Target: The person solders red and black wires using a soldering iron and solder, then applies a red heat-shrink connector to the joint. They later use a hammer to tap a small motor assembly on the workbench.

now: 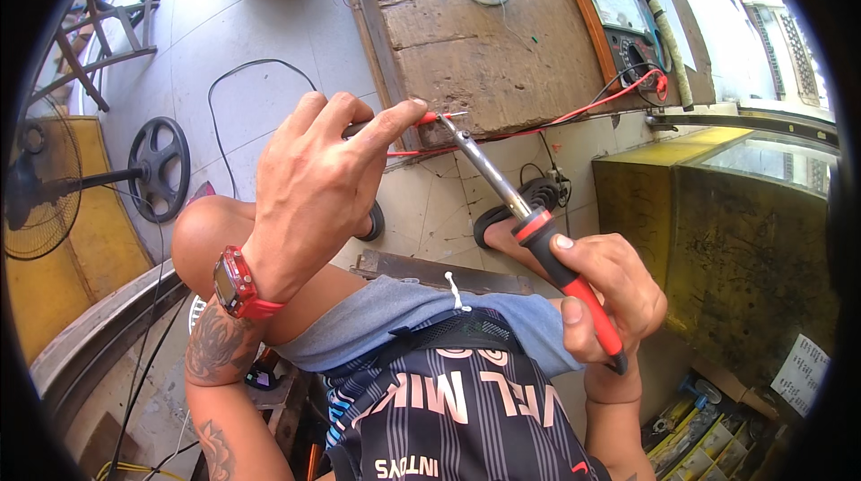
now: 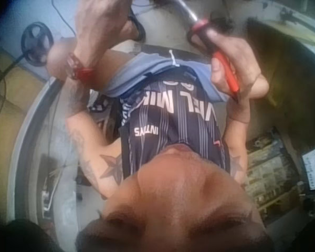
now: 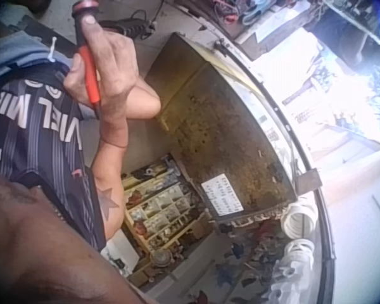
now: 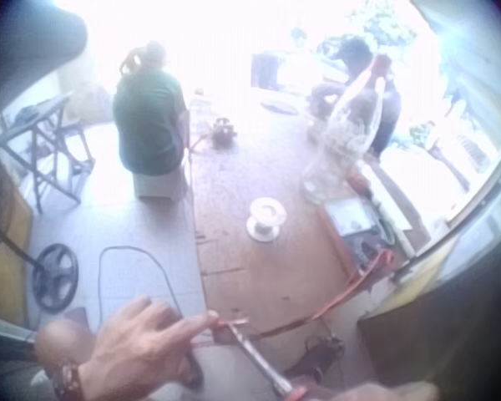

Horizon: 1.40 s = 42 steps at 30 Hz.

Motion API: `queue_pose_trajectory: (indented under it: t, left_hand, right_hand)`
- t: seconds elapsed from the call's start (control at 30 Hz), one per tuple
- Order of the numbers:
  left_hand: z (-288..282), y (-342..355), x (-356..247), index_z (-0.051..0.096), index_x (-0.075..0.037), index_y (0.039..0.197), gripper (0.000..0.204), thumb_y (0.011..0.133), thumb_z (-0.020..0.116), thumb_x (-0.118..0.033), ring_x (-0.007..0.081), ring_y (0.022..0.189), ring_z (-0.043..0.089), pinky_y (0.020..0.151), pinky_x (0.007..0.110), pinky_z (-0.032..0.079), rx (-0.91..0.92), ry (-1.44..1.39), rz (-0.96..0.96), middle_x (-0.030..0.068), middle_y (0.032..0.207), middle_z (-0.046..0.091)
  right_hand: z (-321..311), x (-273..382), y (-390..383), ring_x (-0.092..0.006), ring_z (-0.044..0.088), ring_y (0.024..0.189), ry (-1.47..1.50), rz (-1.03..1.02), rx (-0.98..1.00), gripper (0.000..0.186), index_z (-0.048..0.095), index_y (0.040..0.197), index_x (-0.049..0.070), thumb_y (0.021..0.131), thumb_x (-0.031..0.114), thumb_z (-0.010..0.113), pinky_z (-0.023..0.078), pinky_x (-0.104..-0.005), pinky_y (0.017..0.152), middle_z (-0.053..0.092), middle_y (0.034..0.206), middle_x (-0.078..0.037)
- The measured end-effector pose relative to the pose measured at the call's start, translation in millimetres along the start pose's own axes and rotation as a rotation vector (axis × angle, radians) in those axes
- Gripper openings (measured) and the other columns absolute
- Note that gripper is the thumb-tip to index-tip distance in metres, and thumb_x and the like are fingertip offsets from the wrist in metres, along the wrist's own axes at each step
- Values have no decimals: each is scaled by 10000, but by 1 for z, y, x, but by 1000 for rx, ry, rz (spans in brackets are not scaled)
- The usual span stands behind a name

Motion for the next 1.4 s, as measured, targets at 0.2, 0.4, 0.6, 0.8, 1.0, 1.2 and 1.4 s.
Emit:
queue_pose_trajectory:
  t: [0.2, 0.4, 0.6, 0.8, 1.0, 1.2, 1.4]
  left_hand:
    - [1, -1, 0, 696, -213, 1378, 641, 761, 745, -43, 246, 826, 558, 724, 387, 524, 5, -7, -1, 50, 923, 609]
    - [1, -1, 1, 692, -215, 1382, 636, 774, 743, -39, 246, 823, 557, 724, 386, 519, 4, -10, -1, 48, 923, 609]
    - [1, -1, 0, 694, -211, 1376, 605, 802, 735, -26, 244, 822, 557, 718, 388, 511, -12, -6, 6, 47, 923, 611]
    - [0, -1, 0, 695, -204, 1374, 607, 795, 726, -26, 246, 830, 562, 741, 387, 512, 0, -13, 3, 49, 921, 616]
    - [1, -2, 1, 696, -188, 1369, 597, 797, 715, -19, 253, 832, 566, 752, 393, 511, 3, -54, -21, 57, 920, 625]
    - [2, -4, 1, 712, -169, 1338, 444, 907, 721, -64, 260, 850, 600, 753, 399, 511, 6, -139, -91, 68, 929, 658]
    - [2, -3, 1, 739, -164, 1284, 320, 968, 721, -116, 261, 817, 632, 708, 397, 515, 23, -166, -117, 68, 906, 663]
  right_hand:
    - [1, 1, -1, -261, 662, 774, -12, 16, 11, 514, 746, 1245, -7, 743, 85, 685, 557, -381, 707, 700, 920, -113]
    - [3, 4, -2, -263, 671, 817, -22, 20, 42, 516, 764, 1218, 8, 709, 70, 711, 570, -384, 739, 699, 963, -99]
    - [4, 7, -1, -273, 686, 842, -47, 18, 62, 513, 774, 1195, 17, 687, 66, 735, 584, -388, 770, 696, 973, -94]
    - [5, 10, 2, -275, 690, 840, -68, 10, 66, 506, 771, 1181, 15, 678, 60, 737, 586, -391, 772, 693, 965, -94]
    - [3, 12, 2, -273, 689, 842, -75, 7, 75, 513, 778, 1188, 23, 678, 61, 742, 586, -389, 774, 686, 967, -92]
    - [3, 13, -1, -272, 686, 859, -83, 37, 86, 521, 784, 1196, 36, 676, 49, 743, 585, -388, 779, 675, 976, -87]
    - [3, 13, -5, -279, 681, 870, -74, 36, 83, 537, 770, 1220, 28, 685, 40, 731, 583, -392, 789, 681, 992, -93]
Point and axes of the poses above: each hand's wrist, its own y-axis towards the middle knuckle, its own z-axis out of the palm, x = y × z, the point moved 7 cm from there along y, towards the middle knuckle
